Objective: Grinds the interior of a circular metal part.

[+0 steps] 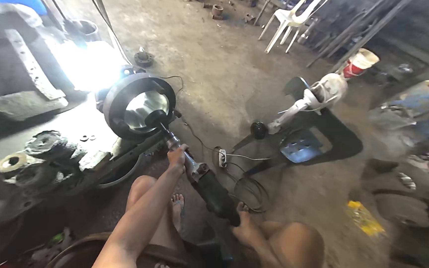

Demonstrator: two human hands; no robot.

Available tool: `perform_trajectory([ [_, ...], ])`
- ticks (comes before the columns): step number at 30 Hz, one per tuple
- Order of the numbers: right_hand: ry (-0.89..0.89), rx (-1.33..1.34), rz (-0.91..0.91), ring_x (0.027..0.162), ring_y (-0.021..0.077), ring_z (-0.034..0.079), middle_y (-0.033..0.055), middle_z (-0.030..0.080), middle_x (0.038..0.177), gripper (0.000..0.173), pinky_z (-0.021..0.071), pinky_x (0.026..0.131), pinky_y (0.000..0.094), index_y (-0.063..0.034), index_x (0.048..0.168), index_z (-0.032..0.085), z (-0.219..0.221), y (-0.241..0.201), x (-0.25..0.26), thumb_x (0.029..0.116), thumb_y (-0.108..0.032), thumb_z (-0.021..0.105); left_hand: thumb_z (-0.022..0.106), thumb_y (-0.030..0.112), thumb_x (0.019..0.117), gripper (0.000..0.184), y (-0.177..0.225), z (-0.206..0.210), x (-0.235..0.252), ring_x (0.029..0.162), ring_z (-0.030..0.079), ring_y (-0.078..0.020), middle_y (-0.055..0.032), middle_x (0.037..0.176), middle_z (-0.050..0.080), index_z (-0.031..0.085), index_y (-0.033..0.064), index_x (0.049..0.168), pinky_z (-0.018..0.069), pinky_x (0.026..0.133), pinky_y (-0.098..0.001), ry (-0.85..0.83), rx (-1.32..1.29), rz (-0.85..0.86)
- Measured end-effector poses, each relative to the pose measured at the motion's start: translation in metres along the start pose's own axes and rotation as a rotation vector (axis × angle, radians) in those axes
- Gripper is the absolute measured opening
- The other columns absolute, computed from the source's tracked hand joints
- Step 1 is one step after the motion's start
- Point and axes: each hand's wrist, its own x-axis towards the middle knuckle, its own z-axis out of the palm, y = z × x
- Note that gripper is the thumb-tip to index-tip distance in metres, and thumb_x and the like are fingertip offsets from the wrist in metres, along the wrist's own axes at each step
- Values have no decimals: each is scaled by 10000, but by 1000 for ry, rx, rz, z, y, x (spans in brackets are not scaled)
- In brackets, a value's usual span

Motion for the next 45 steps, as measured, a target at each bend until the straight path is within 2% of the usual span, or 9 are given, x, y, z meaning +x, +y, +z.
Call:
perform_trajectory([
  [7,-178,119,-65,974,255,718,112,741,1028,422,574,915,523,-95,1138,717,13,5,-3,811,-336,830,771,164,876,320,8,-23,-22,647,673,-240,-140,812,666,605,-18,1080,595,594,-415,124,160,12],
  [11,-48,67,-31,979,249,722,92,747,1021,421,580,900,533,-129,1132,724,9,3,-3,798,-366,822,737,142,881,347,2,-8,-9,625,668,-253,-153,806,659,566,-14,1139,596,567,-417,31,54,-11],
  [15,77,-6,-8,1030,291,714,119,739,1062,471,567,925,545,-108,1207,688,5,0,-5,816,-348,799,714,148,882,280,-2,8,5,607,665,-252,-144,766,659,590,-1,1084,594,566,-421,-93,-15,18],
  [24,-126,34,-35,965,264,724,104,744,1025,392,578,883,545,-126,1137,720,2,9,-5,834,-364,793,707,133,922,271,-1,-13,-19,587,673,-262,-160,756,653,575,-29,1094,613,555,-418,56,26,-10],
  [28,-8,19,-31,993,258,718,90,744,1030,411,573,903,539,-134,1139,719,5,10,-2,828,-395,782,695,131,917,274,-4,-1,-7,587,667,-264,-161,755,652,570,-23,1105,607,555,-427,-1,-23,-11],
  [32,79,-22,-16,1066,279,710,110,739,1104,461,562,953,545,-129,1233,687,-1,7,1,841,-353,778,699,126,901,290,-2,13,1,586,662,-252,-148,756,651,566,-1,1125,600,551,-415,-71,-78,0],
  [37,-59,-20,-15,1077,294,700,134,726,1121,473,555,953,558,-108,1232,678,-10,8,2,831,-329,799,738,158,885,318,-2,-1,-9,633,679,-271,-165,793,668,595,-18,1107,605,582,-442,25,14,-7],
  [41,-180,68,-38,967,267,716,118,734,1031,416,576,887,534,-102,1141,706,-2,10,-2,818,-340,817,787,256,902,425,0,-20,-20,692,699,-282,-170,862,681,592,-16,1163,622,640,-458,91,109,6],
  [45,-138,89,-32,939,259,716,104,736,991,400,578,868,537,-115,1102,721,3,7,1,801,-359,822,771,236,911,420,1,-17,-13,662,690,-282,-176,851,672,571,-14,1183,619,616,-458,73,75,3],
])
